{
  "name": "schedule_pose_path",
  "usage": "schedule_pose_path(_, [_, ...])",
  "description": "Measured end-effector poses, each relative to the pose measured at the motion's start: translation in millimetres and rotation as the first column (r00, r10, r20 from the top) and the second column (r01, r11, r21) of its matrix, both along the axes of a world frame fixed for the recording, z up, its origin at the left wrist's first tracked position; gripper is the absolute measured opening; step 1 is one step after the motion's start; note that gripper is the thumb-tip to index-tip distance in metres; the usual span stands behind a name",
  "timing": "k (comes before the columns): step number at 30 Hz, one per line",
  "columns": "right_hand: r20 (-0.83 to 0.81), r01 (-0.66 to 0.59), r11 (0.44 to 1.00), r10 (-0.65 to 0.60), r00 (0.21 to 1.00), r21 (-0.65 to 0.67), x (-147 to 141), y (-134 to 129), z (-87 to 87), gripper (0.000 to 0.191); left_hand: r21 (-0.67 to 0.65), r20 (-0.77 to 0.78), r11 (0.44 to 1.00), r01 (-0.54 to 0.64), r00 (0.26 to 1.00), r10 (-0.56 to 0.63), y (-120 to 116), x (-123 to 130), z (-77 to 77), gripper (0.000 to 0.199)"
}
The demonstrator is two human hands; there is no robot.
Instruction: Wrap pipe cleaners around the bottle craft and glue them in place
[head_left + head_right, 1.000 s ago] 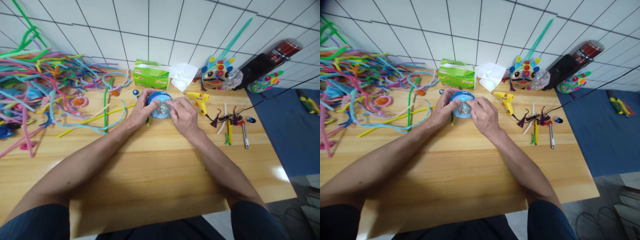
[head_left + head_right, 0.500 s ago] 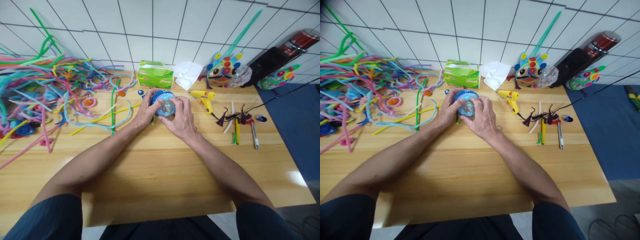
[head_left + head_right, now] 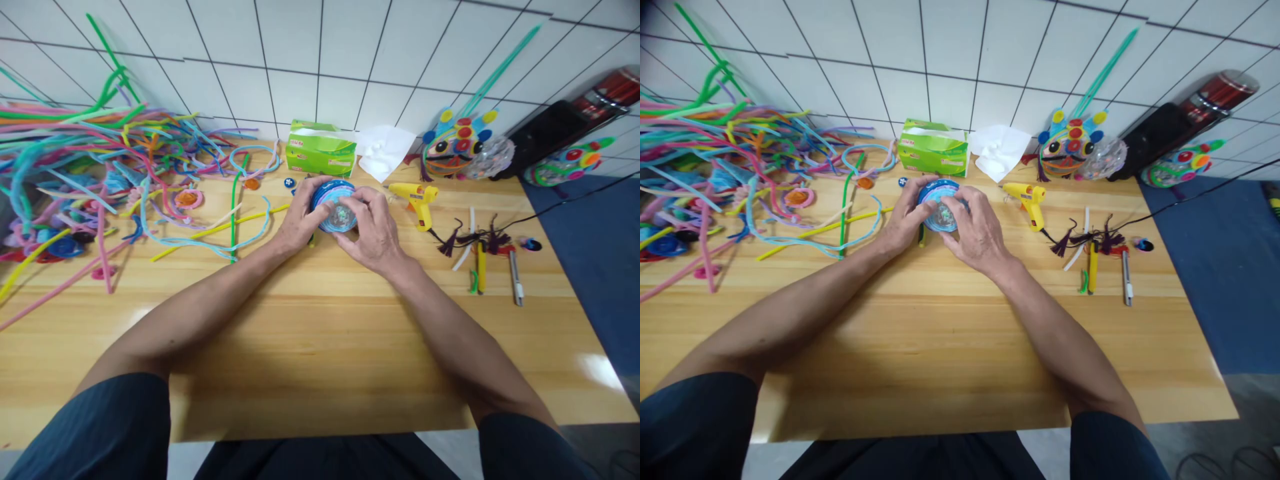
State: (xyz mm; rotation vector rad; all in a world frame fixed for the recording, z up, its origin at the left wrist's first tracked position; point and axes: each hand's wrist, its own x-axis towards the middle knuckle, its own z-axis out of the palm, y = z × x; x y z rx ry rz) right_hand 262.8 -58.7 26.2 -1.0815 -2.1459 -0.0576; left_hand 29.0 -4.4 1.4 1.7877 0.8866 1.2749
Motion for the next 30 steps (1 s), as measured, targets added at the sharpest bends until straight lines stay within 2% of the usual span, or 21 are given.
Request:
schedule_pose_path(4, [-0.019, -0.011, 1.0, 0.01, 1.0, -0.016, -1, -1, 0.1, 0.076, 0.018, 0.02, 1.0, 0.019, 1.0, -0.02, 2, -1, 2.2, 0.071])
schedule_pose_path(10, [-0.037, 0.02, 1.0, -0.02, 0.999, 0.005, 0, 0, -2.2, 0.078, -0.008, 0.031, 0.997, 0.078, 0.997, -0.077, 3, -2, 8.0, 0.076])
schedule_pose_path(18, [-0.024, 0.049, 0.999, -0.049, 0.999, 0.011, 0, 2, -4.4, 0.078, -0.031, 0.026, 0.998, 0.06, 0.998, -0.059, 5, -2, 4.2, 0.081])
schedule_pose_path(23, [-0.023, 0.031, 0.999, -0.03, 0.999, 0.032, 1, 5, -6.2, 0.078, -0.009, 0.017, 0.998, 0.057, 0.998, -0.057, 6, -3, 3.3, 0.075])
schedule_pose_path(30, [-0.011, 0.031, 0.999, -0.031, 0.999, -0.03, 1, 8, -3.9, 0.077, 0.012, 0.039, 0.999, 0.035, 0.999, -0.035, 11, -2, -5.2, 0.064])
